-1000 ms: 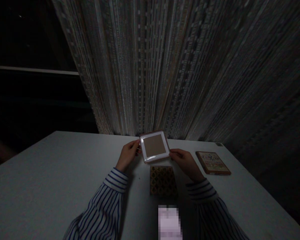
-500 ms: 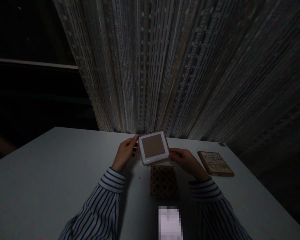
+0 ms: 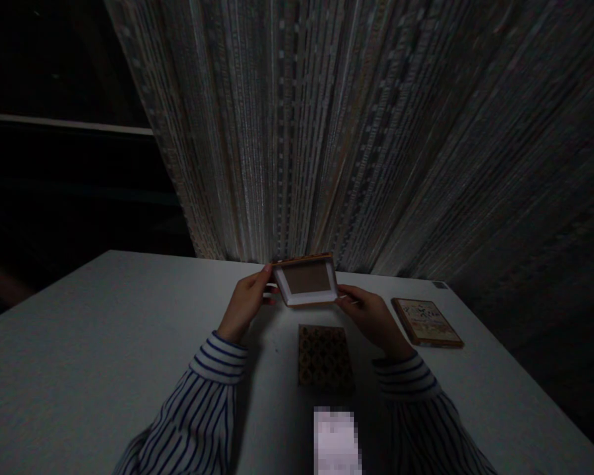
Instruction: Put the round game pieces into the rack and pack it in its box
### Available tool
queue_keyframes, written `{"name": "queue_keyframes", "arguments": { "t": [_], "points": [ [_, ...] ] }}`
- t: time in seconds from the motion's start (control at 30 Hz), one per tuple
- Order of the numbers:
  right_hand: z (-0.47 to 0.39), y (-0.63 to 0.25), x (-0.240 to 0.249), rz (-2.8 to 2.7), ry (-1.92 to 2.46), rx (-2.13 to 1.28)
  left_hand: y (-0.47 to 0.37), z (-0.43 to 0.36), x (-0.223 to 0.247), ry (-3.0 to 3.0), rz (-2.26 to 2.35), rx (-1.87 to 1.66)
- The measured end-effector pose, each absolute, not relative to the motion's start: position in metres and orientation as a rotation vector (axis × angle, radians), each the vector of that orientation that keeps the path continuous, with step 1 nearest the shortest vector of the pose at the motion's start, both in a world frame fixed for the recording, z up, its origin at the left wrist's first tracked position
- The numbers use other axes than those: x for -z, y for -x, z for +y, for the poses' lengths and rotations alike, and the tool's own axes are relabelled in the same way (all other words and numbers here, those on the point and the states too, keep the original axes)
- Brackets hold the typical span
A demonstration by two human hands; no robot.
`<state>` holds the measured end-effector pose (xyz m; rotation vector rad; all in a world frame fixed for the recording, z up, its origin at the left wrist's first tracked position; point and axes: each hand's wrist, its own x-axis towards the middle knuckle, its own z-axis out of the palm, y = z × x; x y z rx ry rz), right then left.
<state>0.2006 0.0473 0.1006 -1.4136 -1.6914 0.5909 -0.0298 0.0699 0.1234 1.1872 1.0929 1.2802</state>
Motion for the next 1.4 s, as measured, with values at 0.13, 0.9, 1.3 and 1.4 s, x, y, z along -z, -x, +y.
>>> {"name": "queue_keyframes", "arguments": {
  "t": [0.13, 0.9, 1.3, 1.4],
  "points": [
    [0.046, -0.2, -0.104, -1.7, 1.379, -0.472, 0.03, 0.07, -0.125, -1.175, 1.061, -1.282],
    [0.042, -0.202, -0.109, -1.68, 1.438, -0.26, 0.032, 0.067, -0.127, -1.247, 1.032, -1.203],
    [0.048, -0.203, -0.107, -1.369, 1.272, -0.62, 0.041, 0.066, -0.128, -1.351, 0.956, -1.075],
    [0.05, -0.203, -0.105, -1.299, 1.24, -0.682, 0.042, 0.066, -0.128, -1.369, 0.912, -1.041]
  ]
}}
